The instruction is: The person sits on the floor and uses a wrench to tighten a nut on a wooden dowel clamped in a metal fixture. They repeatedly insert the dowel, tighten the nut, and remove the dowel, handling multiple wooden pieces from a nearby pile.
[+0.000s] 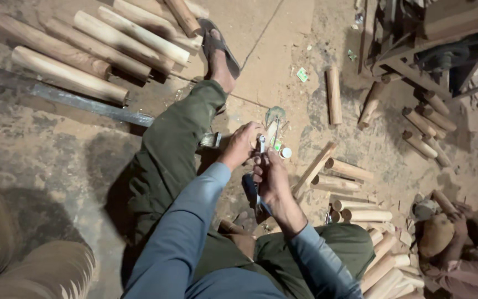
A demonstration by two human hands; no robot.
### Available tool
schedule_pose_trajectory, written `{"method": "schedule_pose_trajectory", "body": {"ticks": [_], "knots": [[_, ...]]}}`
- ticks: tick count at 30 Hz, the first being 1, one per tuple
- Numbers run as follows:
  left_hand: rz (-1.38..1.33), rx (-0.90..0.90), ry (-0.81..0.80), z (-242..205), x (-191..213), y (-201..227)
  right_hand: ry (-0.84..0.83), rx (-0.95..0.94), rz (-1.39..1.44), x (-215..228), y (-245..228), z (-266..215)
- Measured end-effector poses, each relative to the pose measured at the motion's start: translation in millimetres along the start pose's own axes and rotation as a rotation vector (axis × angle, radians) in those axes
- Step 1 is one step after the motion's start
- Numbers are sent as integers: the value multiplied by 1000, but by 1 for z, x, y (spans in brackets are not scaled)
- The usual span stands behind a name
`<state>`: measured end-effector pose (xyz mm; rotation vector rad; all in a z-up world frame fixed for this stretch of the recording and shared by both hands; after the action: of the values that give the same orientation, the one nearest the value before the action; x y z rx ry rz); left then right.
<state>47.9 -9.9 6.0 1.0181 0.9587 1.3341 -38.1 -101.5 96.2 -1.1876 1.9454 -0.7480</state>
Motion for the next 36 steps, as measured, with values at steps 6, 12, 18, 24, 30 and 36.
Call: {"method": "schedule_pose_trajectory", "body": {"ticks": [6,12,18,24,30,36], "knots": [[27,57,-19,3,1,16,7,544,-858,31,-35,-5],[-23,31,7,7,10,34,-56,536,-1557,39,-104,22],[-21,74,-19,1,10,30,-414,542,-2092,-36,-126,40],[16,54,-46,0,10,22,-930,577,-2508,-88,-123,46],[59,9,-7,-5,12,19,-1305,659,-2787,-104,-114,65],[74,88,-64,-3,13,20,-1360,1100,-2220,-103,-128,56]]}}
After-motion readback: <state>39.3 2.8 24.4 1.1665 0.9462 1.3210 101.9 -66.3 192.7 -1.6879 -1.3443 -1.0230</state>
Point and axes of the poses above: each hand's wrist, its own z-axis towards the middle knuckle, its own x-axis out of the back of the hand, y = z × x, the point moved 6 cm from there along z, towards the middle knuckle, and after that the axes turned 3 degrees about x, right-handed, at the moved point
